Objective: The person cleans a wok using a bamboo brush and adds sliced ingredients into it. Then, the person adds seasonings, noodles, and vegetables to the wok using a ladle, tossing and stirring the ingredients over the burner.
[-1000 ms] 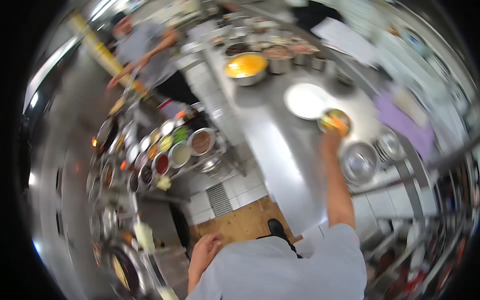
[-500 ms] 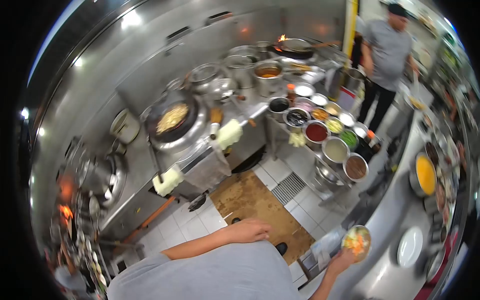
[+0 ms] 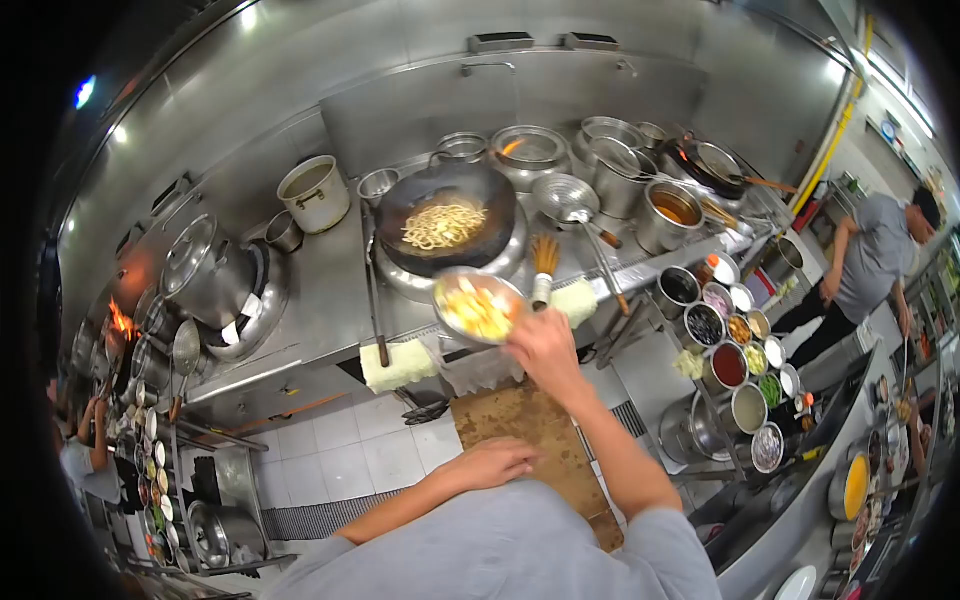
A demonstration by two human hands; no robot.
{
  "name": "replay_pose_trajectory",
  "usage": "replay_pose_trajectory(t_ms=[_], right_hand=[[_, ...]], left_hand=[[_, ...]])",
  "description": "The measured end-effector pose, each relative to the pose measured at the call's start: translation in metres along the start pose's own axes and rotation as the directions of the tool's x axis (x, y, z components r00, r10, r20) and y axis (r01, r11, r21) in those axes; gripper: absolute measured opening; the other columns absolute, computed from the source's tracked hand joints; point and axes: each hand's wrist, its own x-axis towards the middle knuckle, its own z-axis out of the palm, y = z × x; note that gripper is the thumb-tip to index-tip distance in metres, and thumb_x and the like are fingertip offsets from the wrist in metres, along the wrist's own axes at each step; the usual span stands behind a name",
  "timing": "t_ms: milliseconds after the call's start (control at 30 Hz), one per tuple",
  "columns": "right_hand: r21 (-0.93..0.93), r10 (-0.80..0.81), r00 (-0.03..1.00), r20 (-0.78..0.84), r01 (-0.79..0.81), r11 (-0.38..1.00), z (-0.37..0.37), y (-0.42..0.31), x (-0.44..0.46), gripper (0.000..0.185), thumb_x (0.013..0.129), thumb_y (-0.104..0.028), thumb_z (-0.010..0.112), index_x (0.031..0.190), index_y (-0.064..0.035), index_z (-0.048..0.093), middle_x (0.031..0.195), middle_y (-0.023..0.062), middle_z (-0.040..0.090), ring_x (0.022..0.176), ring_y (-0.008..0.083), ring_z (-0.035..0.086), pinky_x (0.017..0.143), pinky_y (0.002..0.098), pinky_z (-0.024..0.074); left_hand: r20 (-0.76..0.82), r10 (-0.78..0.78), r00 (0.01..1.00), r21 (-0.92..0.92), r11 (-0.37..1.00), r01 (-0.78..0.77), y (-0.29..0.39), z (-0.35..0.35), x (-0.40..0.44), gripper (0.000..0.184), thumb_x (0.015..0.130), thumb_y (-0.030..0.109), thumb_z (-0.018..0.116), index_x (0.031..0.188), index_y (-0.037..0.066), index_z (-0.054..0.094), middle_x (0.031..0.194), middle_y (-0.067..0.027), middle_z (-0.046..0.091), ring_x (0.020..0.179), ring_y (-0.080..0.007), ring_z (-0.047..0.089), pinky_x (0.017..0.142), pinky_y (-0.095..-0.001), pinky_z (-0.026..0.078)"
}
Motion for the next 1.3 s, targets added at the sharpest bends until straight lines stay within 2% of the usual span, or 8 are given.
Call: replay_pose_trajectory(t_ms=[233,400,567,700,867,933,1067,1300], right_hand=[[0.77,0.549,0.697,0.46,-0.622,0.145,0.204,0.096,0.195,0.016,0.096,-0.024,0.063,0.098,-0.0076,0.063,0.064,-0.0007,0.053,0.057,0.0096,0.052,0.048,0.028,0.0447],[0.749,0.629,0.42,0.654,-0.243,-0.616,0.339,0.168,0.249,0.007,0.102,-0.016,0.052,0.099,-0.0091,0.054,0.075,0.0046,0.053,0.06,0.0167,0.054,0.076,0.0446,0.0613],[0.853,0.659,0.587,0.471,-0.114,-0.509,0.317,0.181,0.253,0.01,0.104,-0.017,0.048,0.1,-0.0089,0.052,0.088,0.0103,0.062,0.068,0.0236,0.062,0.084,0.0525,0.0583],[0.725,0.777,0.335,0.533,-0.654,-0.216,0.284,0.217,0.189,0.01,0.103,-0.016,0.047,0.103,-0.0074,0.052,0.09,0.0096,0.06,0.067,0.0219,0.061,0.076,0.0461,0.0615],[0.864,0.668,0.712,0.217,-0.459,0.208,0.176,0.172,0.135,0.015,0.102,-0.016,0.052,0.106,-0.0029,0.056,0.101,0.0076,0.062,0.075,0.0209,0.067,0.074,0.0336,0.0578],[0.437,0.423,0.892,-0.161,-0.319,0.841,0.114,0.149,0.102,0.009,0.094,-0.007,0.058,0.1,-0.0018,0.062,0.099,0.0103,0.064,0.084,0.024,0.068,0.074,0.0328,0.0537],[-0.167,0.244,0.953,-0.178,-0.274,0.947,-0.011,0.097,0.015,0.016,0.085,-0.002,0.059,0.099,-0.0063,0.064,0.1,0.0111,0.062,0.088,0.0307,0.065,0.074,0.0364,0.0534],[0.542,0.942,0.101,-0.32,-0.796,0.269,-0.133,0.042,-0.264,0.015,0.099,-0.014,0.056,0.103,-0.0005,0.06,0.087,0.0065,0.063,0.067,0.0166,0.069,0.066,0.0298,0.0538]], left_hand=[[-0.423,-0.445,0.789,-0.131,0.892,0.432,-0.066,-0.055,-0.136,0.035,0.093,0.022,0.06,0.126,0.011,0.061,0.11,-0.0142,0.067,0.107,-0.032,0.061,0.091,-0.0415,0.048],[-0.613,-0.648,0.452,-0.27,0.709,0.651,-0.083,-0.037,-0.221,0.032,0.09,0.016,0.065,0.122,0.01,0.065,0.099,-0.0107,0.07,0.091,-0.0249,0.066,0.081,-0.0353,0.051],[-0.598,-0.759,0.256,-0.525,0.613,0.59,-0.083,-0.011,-0.234,0.034,0.088,0.013,0.068,0.121,0.009,0.066,0.094,-0.0086,0.072,0.083,-0.0186,0.066,0.069,-0.0296,0.048],[-0.488,-0.757,0.436,-0.482,0.65,0.588,-0.076,-0.031,-0.181,0.033,0.089,0.015,0.066,0.122,0.011,0.066,0.1,-0.0106,0.069,0.093,-0.0256,0.066,0.083,-0.0341,0.052],[-0.252,-0.427,0.869,-0.204,0.901,0.383,-0.082,-0.06,-0.105,0.033,0.092,0.02,0.062,0.124,0.011,0.063,0.107,-0.0114,0.067,0.101,-0.029,0.064,0.087,-0.0381,0.05],[-0.169,-0.301,0.939,-0.116,0.952,0.284,-0.088,-0.063,-0.077,0.034,0.093,0.021,0.061,0.126,0.011,0.062,0.11,-0.0123,0.067,0.103,-0.0298,0.063,0.089,-0.0389,0.05],[0.066,-0.074,0.995,-0.016,0.997,0.075,-0.085,-0.059,-0.021,0.034,0.093,0.021,0.062,0.125,0.011,0.063,0.112,-0.0117,0.067,0.104,-0.0301,0.063,0.09,-0.0389,0.049],[0.334,0.217,0.918,0.013,0.972,-0.234,-0.008,-0.012,0.073,0.033,0.088,0.014,0.065,0.121,0.009,0.064,0.105,-0.0143,0.067,0.098,-0.0327,0.063,0.087,-0.0404,0.05]])
